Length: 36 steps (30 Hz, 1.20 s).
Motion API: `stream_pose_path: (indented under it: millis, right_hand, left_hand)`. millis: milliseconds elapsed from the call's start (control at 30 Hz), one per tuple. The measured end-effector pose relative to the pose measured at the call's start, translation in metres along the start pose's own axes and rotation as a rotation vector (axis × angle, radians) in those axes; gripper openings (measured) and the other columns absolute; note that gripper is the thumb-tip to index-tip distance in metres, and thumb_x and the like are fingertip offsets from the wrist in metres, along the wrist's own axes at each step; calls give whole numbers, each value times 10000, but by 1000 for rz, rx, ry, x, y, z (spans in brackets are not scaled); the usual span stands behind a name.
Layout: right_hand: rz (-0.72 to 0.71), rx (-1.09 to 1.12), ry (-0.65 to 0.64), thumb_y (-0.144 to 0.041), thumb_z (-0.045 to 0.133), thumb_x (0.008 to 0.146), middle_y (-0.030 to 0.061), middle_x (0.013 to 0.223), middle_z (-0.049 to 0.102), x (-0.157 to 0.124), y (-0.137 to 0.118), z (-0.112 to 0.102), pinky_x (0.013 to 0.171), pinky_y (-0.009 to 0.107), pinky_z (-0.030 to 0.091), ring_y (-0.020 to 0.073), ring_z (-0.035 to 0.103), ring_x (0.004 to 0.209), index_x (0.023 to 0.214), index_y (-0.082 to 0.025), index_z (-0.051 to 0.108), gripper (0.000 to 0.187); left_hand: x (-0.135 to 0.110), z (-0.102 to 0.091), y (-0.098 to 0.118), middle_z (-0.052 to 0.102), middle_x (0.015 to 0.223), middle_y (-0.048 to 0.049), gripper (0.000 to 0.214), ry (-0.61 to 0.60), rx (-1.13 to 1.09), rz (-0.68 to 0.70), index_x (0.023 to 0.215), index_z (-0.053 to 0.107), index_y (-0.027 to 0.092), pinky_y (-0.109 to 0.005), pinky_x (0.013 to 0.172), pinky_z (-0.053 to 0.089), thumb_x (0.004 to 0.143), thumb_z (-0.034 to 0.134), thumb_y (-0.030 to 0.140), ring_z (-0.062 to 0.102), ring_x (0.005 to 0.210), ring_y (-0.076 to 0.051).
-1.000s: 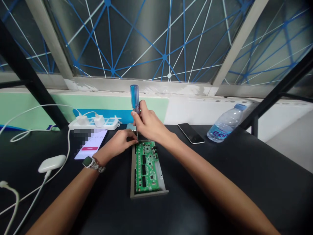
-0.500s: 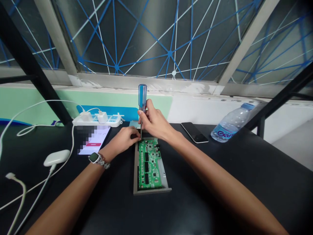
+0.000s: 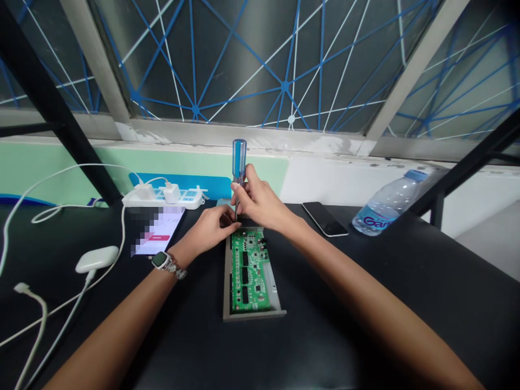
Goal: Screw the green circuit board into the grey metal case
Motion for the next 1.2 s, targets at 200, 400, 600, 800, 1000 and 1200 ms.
stream_pose_path:
  millis: [200, 400, 600, 800, 1000, 1200]
  right_hand:
    - [3, -3, -5, -384, 396, 981, 7, 719, 621, 0, 2, 2, 587, 357, 471, 200, 613, 620, 1024, -258, 365, 137]
    - [29, -1, 3, -406, 391, 980, 9, 728, 619, 0, 5, 2, 583, 360, 491, 197, 616, 612, 1011, -258, 354, 156]
    - [51, 72, 21, -463, 431, 964, -3, 731, 608, -1, 7, 1, 580, 351, 523, 176, 619, 587, 972, -262, 359, 214]
    - [107, 245, -59, -397, 594, 875, -15, 795, 604, 2, 18, 0, 490, 308, 543, 149, 638, 523, 999, -254, 409, 265]
    - [198, 385, -193, -246, 634, 822, 43, 921, 621, 2, 26, 5, 489, 281, 573, 157, 687, 619, 1026, -180, 560, 226]
    - [189, 379, -252, -263, 608, 858, 61, 832, 697, 1, 26, 9, 498, 250, 558, 162, 702, 640, 992, -130, 649, 194]
  left_hand:
    - [-1, -3, -1, 703, 889, -71, 234, 144, -126, -29, 956, 605, 161, -335, 728, 523, 846, 659, 360, 665, 787, -207]
    - [-1, -2, -10, 712, 872, -64, 180, 201, -245, -63, 892, 622, 151, -315, 730, 517, 836, 659, 319, 662, 778, -193]
    - [0, -1, -8, 709, 819, -60, 227, 185, -330, -69, 822, 622, 144, -304, 720, 524, 831, 677, 364, 676, 771, -196]
    - [2, 2, -16, 733, 873, -78, 230, 129, -407, -120, 862, 656, 130, -334, 795, 553, 823, 688, 355, 708, 842, -214]
    - [4, 5, -14, 752, 911, -82, 228, 46, -449, -124, 891, 692, 136, -344, 835, 552, 841, 669, 357, 717, 858, -215]
    - [5, 8, -12, 753, 946, -89, 189, -4, -479, -140, 900, 703, 135, -368, 879, 538, 846, 656, 311, 711, 904, -221]
Point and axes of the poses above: each hand's wrist, its own x-axis towards the middle knuckle, its own z-axis out of the palm, y = z × x, the point moved 9 cm from there along x, towards the middle knuckle
